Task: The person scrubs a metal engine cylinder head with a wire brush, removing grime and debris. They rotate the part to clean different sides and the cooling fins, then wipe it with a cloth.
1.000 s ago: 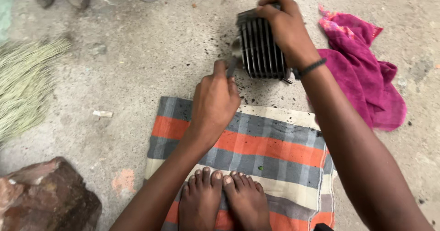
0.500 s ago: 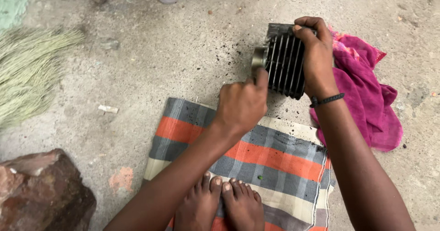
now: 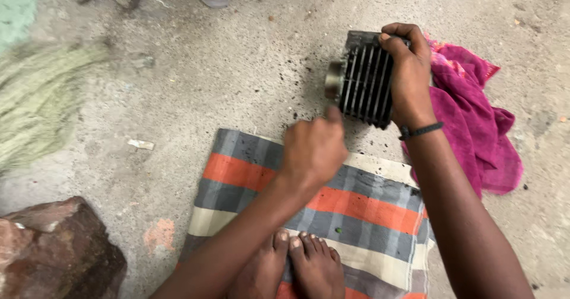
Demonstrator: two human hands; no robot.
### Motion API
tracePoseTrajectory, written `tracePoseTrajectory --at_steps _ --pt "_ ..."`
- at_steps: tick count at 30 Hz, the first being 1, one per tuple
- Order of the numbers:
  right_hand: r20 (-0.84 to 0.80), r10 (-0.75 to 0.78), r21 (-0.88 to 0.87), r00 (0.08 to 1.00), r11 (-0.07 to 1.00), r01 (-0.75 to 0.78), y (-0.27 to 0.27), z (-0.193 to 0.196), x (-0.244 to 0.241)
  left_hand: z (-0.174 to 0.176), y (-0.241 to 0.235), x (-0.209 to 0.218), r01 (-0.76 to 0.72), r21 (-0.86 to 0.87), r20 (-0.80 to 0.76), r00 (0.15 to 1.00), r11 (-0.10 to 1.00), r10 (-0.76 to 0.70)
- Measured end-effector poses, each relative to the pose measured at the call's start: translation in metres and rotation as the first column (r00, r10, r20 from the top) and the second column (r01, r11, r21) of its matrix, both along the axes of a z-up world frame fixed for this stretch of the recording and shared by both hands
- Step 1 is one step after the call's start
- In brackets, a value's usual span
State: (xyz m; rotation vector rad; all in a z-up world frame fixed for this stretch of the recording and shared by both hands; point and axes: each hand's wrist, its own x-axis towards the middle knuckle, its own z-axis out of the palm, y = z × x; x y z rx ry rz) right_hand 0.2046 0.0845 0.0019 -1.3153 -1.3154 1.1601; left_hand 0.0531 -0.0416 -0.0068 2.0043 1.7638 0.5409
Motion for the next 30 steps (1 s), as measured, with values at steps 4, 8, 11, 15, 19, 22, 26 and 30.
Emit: tracePoseTrajectory --at_steps 4,8,11,15,19,22,26,30 --pt "0.047 -0.031 0.02 0.998 0.999 0.03 0.0 -0.001 -0.002 -0.001 -0.006 -0.009 -0.002 0.02 0.064 0.998 1.0 0.001" --pt "0.007 -0.148 -0.037 0.989 0.988 0.148 -0.001 -0.002 -0.006 -0.001 -0.004 -0.007 -0.031 0.016 0.105 0.994 0.999 0.03" --pt "-0.002 -0.146 -0.026 0.989 0.989 0.146 -0.002 -0.003 -0.005 0.001 0.004 -0.003 -0.051 0.059 0.091 0.995 0.997 0.046" --pt "0.052 -0.15 0.026 0.987 0.989 0.149 -0.001 -0.006 -0.001 0.005 0.009 0.0 -0.066 0.111 0.078 0.995 0.992 0.057" --pt "0.033 -0.149 0.025 0.988 0.989 0.148 0.0 -0.009 -0.004 0.007 0.006 0.006 -0.011 -0.002 -0.041 0.999 1.0 0.011" --pt "0.016 -0.119 0.01 0.993 0.993 0.119 0.002 -0.008 -0.004 0.006 0.009 0.012 -0.042 0.129 -0.07 0.996 0.991 0.051" --pt "0.065 -0.086 0.023 0.994 0.996 0.085 0.004 -0.008 -0.008 0.007 0.024 0.014 -0.073 0.118 -0.086 0.993 0.99 0.084" --pt "0.047 -0.094 -0.026 0.994 0.995 0.096 0.006 -0.006 -0.011 0.008 0.022 0.008 -0.051 0.166 -0.106 0.992 0.985 0.069"
